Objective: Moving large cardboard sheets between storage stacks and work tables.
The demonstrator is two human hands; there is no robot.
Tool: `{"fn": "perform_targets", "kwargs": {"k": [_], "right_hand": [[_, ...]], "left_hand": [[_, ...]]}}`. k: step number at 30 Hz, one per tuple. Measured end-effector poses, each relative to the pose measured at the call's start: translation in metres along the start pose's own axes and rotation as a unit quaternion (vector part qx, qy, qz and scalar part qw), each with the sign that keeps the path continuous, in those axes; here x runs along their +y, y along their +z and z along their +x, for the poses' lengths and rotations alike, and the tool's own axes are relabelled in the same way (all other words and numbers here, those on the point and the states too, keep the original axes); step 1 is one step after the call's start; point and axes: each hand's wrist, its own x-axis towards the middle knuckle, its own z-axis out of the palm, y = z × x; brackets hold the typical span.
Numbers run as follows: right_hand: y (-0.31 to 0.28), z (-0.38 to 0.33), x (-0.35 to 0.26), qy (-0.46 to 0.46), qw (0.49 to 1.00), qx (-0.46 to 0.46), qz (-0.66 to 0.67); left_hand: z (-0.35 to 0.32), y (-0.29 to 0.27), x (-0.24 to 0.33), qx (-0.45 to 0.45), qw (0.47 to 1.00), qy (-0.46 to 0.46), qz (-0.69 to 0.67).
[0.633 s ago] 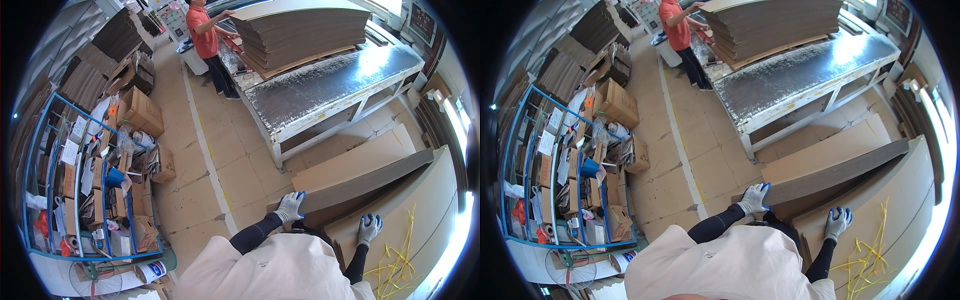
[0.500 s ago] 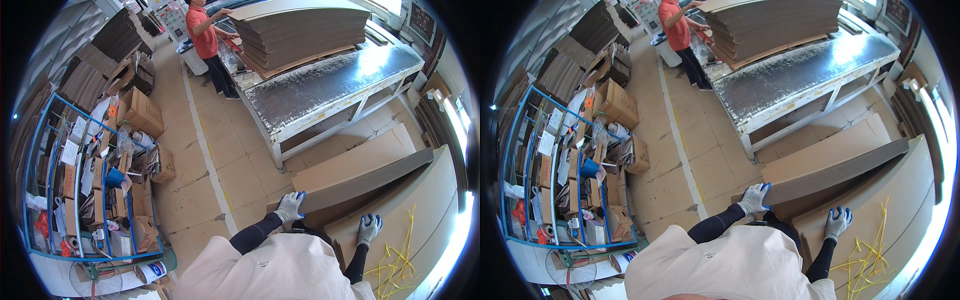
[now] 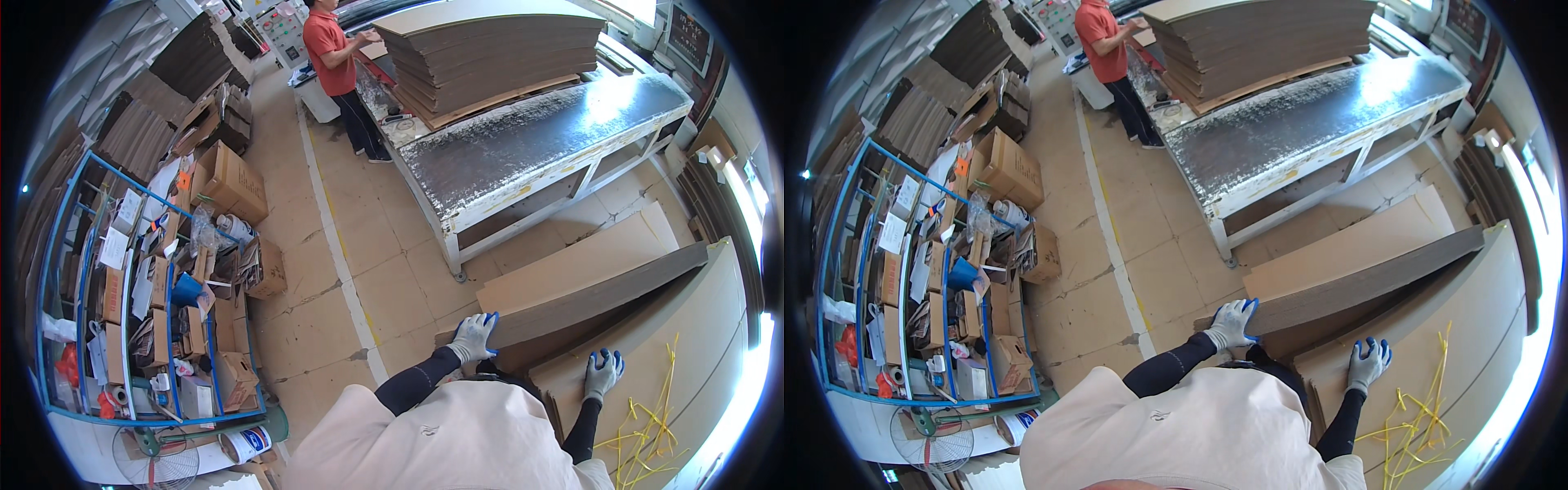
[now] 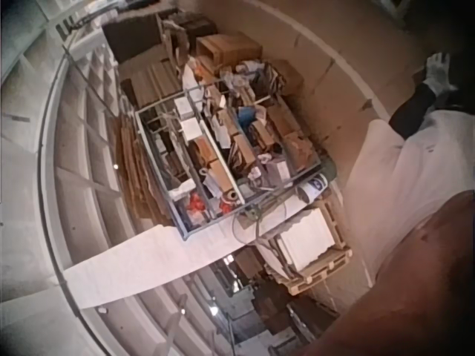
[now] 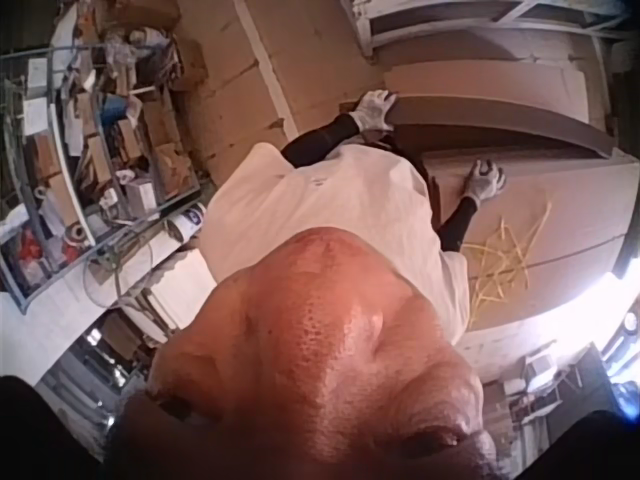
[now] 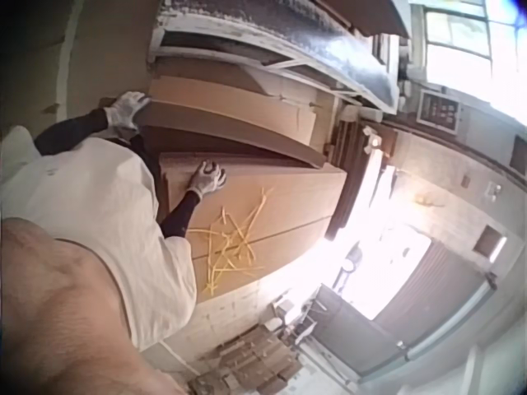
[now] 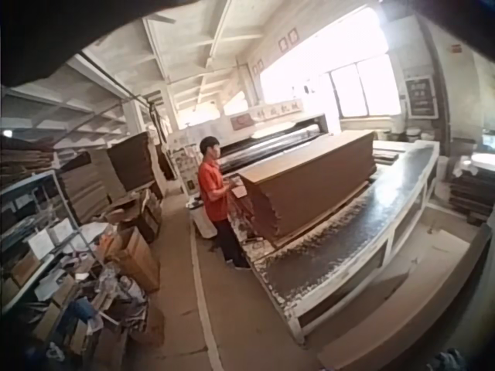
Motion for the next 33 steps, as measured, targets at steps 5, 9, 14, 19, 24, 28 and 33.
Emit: {"fn": "perform_targets", "kwargs": {"k": [5, 9, 14, 19, 24, 28, 33], "right_hand": [[-0.001, 0.0, 0.0, 0.002, 1.0, -0.001, 0.003], [-0.002, 0.0, -0.001, 0.003, 1.0, -0.001, 0.0], [-0.003, 0.0, -0.002, 0.003, 1.0, 0.002, 0.0], [-0.003, 0.001, -0.002, 0.009, 1.0, -0.005, 0.005], [-0.001, 0.0, 0.0, 0.001, 1.0, 0.001, -0.001], [0.004, -0.002, 0.006, 0.0, 1.0, 0.003, -0.006], [0.003, 0.0, 0.003, 0.0, 1.0, 0.004, 0.002]], "left_hand": [[0.001, 0.0, 0.0, -0.002, 1.0, 0.0, 0.0], [0.001, -0.005, 0.004, -0.011, 1.0, -0.013, -0.024], [0.001, -0.002, 0.001, -0.001, 1.0, 0.0, -0.002], [0.001, -0.004, 0.002, -0.007, 1.0, -0.006, -0.003], [0.0, -0.007, 0.005, -0.019, 0.999, -0.018, -0.019], [0.001, -0.006, 0.005, -0.019, 0.999, -0.019, -0.024], [0.0, -0.002, 0.002, -0.009, 0.999, -0.018, -0.026]]}}
